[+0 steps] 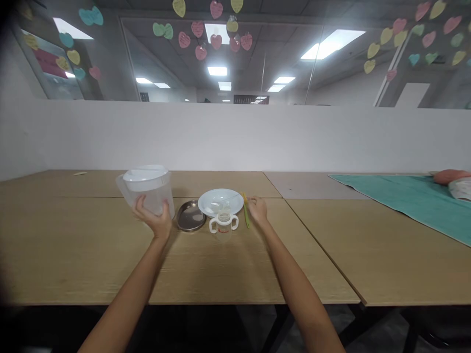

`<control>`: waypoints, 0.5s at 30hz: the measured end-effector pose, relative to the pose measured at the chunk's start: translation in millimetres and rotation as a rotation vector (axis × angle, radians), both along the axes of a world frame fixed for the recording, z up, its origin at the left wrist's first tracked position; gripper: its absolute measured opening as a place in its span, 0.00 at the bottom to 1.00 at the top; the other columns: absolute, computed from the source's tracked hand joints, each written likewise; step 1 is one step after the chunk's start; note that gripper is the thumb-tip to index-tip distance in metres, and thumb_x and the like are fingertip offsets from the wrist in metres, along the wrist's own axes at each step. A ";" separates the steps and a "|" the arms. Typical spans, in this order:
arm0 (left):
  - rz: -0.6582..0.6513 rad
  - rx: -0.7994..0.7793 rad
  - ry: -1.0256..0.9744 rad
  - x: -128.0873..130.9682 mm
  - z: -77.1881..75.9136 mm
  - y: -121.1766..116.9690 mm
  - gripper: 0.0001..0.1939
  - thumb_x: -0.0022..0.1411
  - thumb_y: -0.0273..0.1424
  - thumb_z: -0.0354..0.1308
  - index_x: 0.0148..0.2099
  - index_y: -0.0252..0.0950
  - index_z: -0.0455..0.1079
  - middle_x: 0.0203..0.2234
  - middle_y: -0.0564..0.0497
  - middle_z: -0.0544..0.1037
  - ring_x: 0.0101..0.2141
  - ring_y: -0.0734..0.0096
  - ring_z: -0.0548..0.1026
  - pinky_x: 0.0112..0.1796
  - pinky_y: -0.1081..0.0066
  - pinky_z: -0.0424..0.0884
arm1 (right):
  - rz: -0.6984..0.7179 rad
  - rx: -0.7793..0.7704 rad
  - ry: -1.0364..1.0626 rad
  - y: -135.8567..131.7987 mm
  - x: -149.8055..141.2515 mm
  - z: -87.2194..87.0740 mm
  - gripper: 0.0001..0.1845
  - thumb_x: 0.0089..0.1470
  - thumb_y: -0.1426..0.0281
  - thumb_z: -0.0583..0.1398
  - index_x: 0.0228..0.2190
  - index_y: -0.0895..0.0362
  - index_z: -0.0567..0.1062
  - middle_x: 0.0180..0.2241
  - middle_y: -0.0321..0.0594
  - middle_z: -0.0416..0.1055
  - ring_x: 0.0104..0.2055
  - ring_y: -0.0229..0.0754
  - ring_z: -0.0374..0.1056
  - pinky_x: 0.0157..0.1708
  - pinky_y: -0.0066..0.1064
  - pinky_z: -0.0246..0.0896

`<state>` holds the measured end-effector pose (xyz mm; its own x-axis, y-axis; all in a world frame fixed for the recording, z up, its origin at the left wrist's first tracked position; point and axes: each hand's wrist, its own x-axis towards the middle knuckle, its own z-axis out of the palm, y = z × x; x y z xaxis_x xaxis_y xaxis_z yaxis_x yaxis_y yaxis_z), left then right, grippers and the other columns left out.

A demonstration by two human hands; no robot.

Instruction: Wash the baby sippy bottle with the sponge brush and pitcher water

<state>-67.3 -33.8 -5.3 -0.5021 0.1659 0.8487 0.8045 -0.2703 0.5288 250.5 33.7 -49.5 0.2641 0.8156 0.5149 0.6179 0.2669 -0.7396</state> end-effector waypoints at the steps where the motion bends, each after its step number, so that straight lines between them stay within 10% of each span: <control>1: 0.020 -0.003 -0.054 -6.7 -0.8 -0.9 0.34 0.55 0.40 0.56 0.58 0.29 0.49 0.53 0.36 0.57 0.56 0.53 0.56 0.55 0.53 0.52 | -0.012 -0.005 0.019 0.4 1.7 -0.4 0.22 0.49 0.58 0.51 0.31 0.61 0.76 0.34 0.47 0.73 0.38 0.46 0.66 0.42 0.38 0.58; 7: -0.073 -0.227 -0.234 -20.8 -21.0 18.5 0.63 0.38 0.49 0.66 0.64 0.29 0.32 0.60 0.27 0.43 0.58 0.33 0.46 0.53 0.39 0.51 | -0.081 -0.039 0.098 -8.2 3.9 4.8 0.21 0.48 0.58 0.50 0.28 0.60 0.76 0.31 0.47 0.74 0.35 0.48 0.68 0.37 0.37 0.59; 15: -0.039 -0.235 -0.241 -31.9 -40.0 38.3 0.62 0.39 0.50 0.65 0.65 0.33 0.32 0.61 0.30 0.46 0.57 0.28 0.47 0.51 0.33 0.48 | 0.153 0.271 0.105 -61.0 -44.8 34.2 0.24 0.58 0.59 0.44 0.30 0.58 0.74 0.33 0.42 0.73 0.38 0.43 0.67 0.41 0.33 0.57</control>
<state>-99.2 4.5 -45.3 -0.6731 0.3661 0.6425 0.6404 -0.1460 0.7540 205.6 -27.3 -15.2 0.2122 0.6866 0.6954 0.4797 0.5468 -0.6862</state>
